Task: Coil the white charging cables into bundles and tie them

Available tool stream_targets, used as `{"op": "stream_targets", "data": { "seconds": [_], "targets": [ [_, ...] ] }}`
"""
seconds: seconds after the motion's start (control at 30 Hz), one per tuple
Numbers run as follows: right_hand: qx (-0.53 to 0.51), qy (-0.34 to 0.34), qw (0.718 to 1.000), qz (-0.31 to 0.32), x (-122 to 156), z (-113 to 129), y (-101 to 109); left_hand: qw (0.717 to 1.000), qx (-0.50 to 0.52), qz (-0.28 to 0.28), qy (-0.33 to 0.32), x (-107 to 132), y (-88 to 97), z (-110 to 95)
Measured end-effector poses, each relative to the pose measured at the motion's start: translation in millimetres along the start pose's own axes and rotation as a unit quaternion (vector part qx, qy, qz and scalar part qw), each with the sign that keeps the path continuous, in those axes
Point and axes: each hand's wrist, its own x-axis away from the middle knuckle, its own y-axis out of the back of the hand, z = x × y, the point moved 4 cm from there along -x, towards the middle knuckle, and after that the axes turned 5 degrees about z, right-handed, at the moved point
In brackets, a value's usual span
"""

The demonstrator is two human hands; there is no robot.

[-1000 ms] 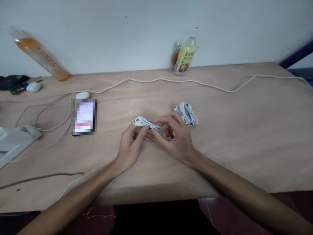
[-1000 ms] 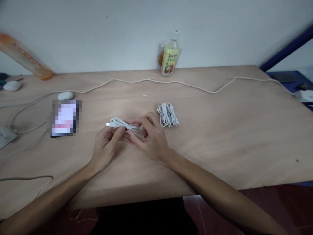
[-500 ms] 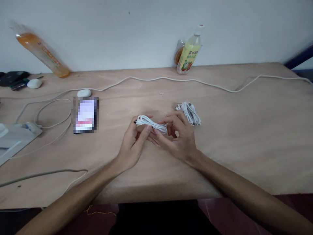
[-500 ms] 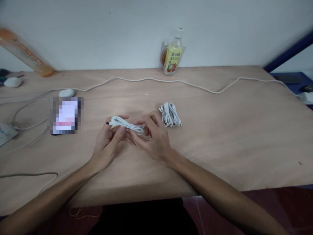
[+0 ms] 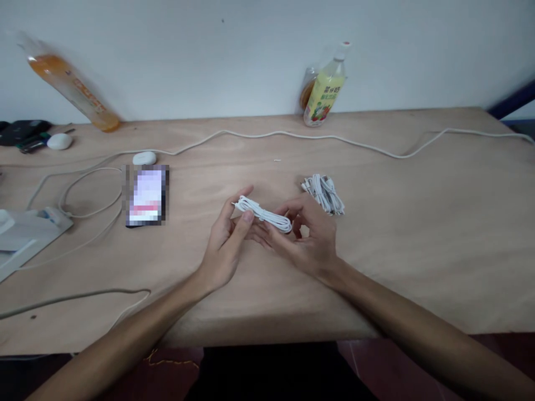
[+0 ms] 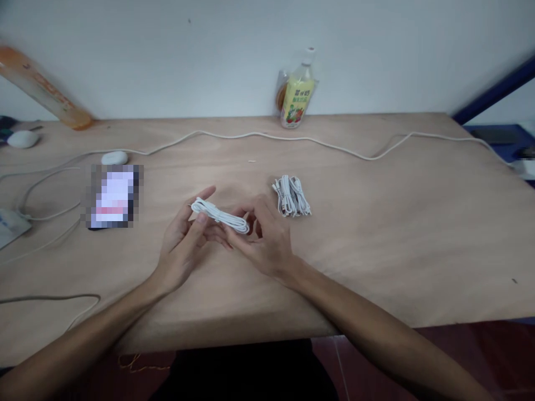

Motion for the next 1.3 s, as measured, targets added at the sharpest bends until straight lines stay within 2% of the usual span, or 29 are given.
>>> {"op": "stream_targets", "data": {
  "seconds": [0.2,0.6,0.87,1.1,1.3],
  "targets": [
    [-0.009,-0.026,0.999,0.025,0.7,-1.9,-1.5,0.998,0.002,-0.050,-0.045,-3.3,1.4,-7.6],
    [-0.092,-0.103,0.989,0.057,3.1,-3.0,-5.8,0.997,-0.006,-0.068,-0.033,-8.2,5.7,-8.1],
    [-0.080,-0.086,0.992,0.050,4.2,-1.3,-5.0,0.999,0.011,-0.048,-0.013,-9.2,2.0,-7.2],
    [-0.011,-0.054,0.998,0.041,2.4,-0.1,-1.0,0.997,0.033,-0.070,-0.027,-10.7,4.2,-10.5],
    [0.033,-0.009,0.999,0.005,2.5,4.9,1.0,0.996,0.050,-0.072,-0.016,-10.8,4.3,-10.0]
  ]
}}
